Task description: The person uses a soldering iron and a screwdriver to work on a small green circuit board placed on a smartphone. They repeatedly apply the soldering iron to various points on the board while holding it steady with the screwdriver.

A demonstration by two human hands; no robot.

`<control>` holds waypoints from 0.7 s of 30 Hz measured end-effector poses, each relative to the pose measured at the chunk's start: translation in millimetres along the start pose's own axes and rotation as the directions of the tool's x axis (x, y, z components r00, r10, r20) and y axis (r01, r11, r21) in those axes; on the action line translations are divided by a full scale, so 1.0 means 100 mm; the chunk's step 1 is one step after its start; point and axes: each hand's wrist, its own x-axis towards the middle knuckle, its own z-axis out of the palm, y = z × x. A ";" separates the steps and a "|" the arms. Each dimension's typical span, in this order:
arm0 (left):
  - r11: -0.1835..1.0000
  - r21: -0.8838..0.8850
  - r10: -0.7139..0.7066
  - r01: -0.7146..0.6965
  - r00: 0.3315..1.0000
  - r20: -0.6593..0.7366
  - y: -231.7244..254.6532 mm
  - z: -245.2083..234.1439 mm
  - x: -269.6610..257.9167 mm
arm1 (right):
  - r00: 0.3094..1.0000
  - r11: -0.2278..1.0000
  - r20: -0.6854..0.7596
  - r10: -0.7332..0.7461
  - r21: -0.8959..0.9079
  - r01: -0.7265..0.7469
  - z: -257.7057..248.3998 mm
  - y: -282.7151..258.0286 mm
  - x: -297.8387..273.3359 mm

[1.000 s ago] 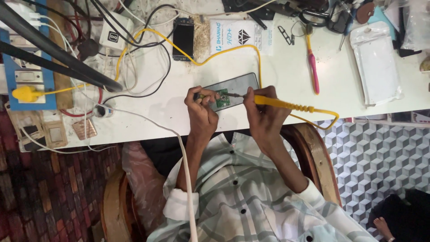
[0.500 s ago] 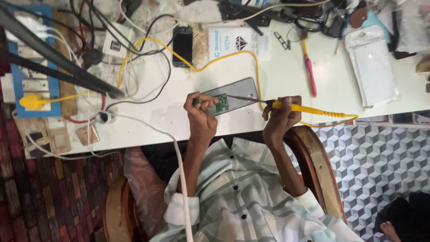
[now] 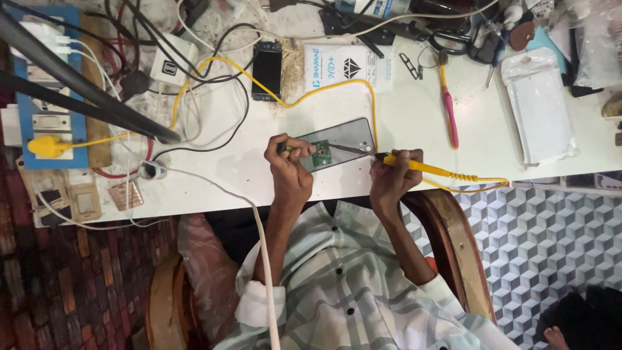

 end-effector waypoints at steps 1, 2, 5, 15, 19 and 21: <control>1.000 0.003 0.012 -0.012 1.000 0.003 0.00 0.00 0.00 | 1.000 1.000 -0.005 0.007 0.008 -0.007 0.00 0.01 0.00; 1.000 0.009 0.024 -0.024 1.000 0.004 0.01 0.00 -0.01 | 1.000 1.000 -0.008 0.016 0.018 -0.016 -0.01 0.00 -0.01; 0.999 0.037 0.028 -0.028 1.000 0.015 0.00 0.01 0.00 | 0.999 0.997 0.028 -0.016 0.071 0.014 -0.01 -0.01 -0.04; 1.000 -0.005 0.003 -0.003 0.999 0.043 -0.07 0.01 -0.06 | 0.997 0.980 0.051 -0.065 -0.187 0.073 -0.04 -0.01 -0.17; 1.000 -0.006 0.008 -0.008 0.999 0.038 -0.06 0.01 -0.08 | 0.998 0.982 0.024 -0.066 -0.178 0.070 -0.06 0.02 -0.23; 1.000 0.001 0.013 -0.013 0.999 0.035 -0.05 -0.01 -0.08 | 0.998 0.996 0.033 -0.048 -0.071 0.051 -0.04 0.04 -0.23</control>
